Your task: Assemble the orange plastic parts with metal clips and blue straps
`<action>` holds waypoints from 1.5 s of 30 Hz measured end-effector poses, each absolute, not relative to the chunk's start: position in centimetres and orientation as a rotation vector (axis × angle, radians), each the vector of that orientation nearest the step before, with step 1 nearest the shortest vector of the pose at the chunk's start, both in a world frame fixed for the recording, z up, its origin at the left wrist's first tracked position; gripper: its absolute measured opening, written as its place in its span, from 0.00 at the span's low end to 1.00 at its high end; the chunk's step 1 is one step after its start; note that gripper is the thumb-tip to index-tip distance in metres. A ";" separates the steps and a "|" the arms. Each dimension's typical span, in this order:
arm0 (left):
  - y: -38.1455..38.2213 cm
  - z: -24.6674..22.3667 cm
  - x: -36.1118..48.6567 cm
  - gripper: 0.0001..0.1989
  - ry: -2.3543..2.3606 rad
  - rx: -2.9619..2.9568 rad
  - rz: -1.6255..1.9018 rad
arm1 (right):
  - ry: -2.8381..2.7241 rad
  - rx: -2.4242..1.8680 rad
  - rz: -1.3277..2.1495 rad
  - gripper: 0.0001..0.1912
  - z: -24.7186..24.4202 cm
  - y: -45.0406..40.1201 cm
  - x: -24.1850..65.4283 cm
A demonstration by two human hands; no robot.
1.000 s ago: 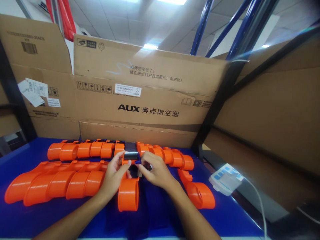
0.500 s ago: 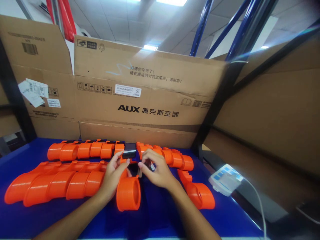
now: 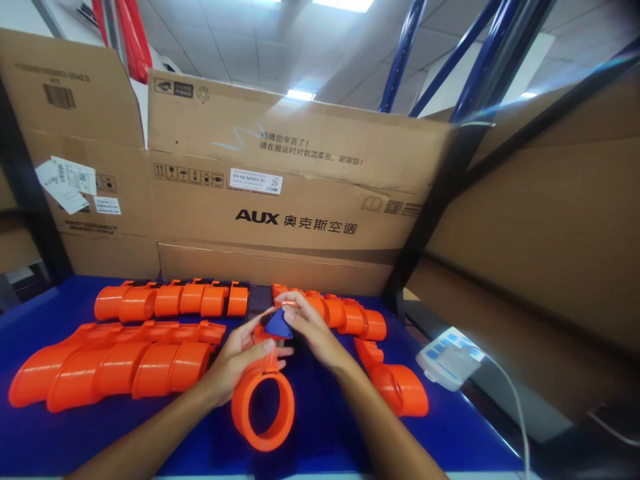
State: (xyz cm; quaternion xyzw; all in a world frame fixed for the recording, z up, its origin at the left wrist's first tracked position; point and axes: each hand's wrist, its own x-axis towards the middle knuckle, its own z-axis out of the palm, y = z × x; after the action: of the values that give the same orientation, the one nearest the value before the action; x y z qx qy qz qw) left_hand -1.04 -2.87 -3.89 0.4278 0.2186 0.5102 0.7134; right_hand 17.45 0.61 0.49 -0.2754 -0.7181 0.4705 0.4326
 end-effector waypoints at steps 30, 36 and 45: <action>-2.6 -3.4 -0.8 0.25 0.518 0.714 1.361 | -2.492 -1.403 0.650 0.10 2.9 -0.5 21.8; -2.8 -3.2 -0.7 0.22 0.506 0.708 1.377 | -2.411 -1.441 0.925 0.13 2.6 -0.5 21.9; -2.4 -4.5 -1.0 0.19 0.389 0.789 1.179 | -2.057 -1.268 0.886 0.08 2.1 0.5 21.6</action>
State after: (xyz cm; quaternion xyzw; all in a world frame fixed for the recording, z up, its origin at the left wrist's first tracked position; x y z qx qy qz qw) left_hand -1.00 -2.43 -4.50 0.3597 0.1776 0.5376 0.7417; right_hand 21.61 0.50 2.08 -0.4729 -0.7672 0.3304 0.2804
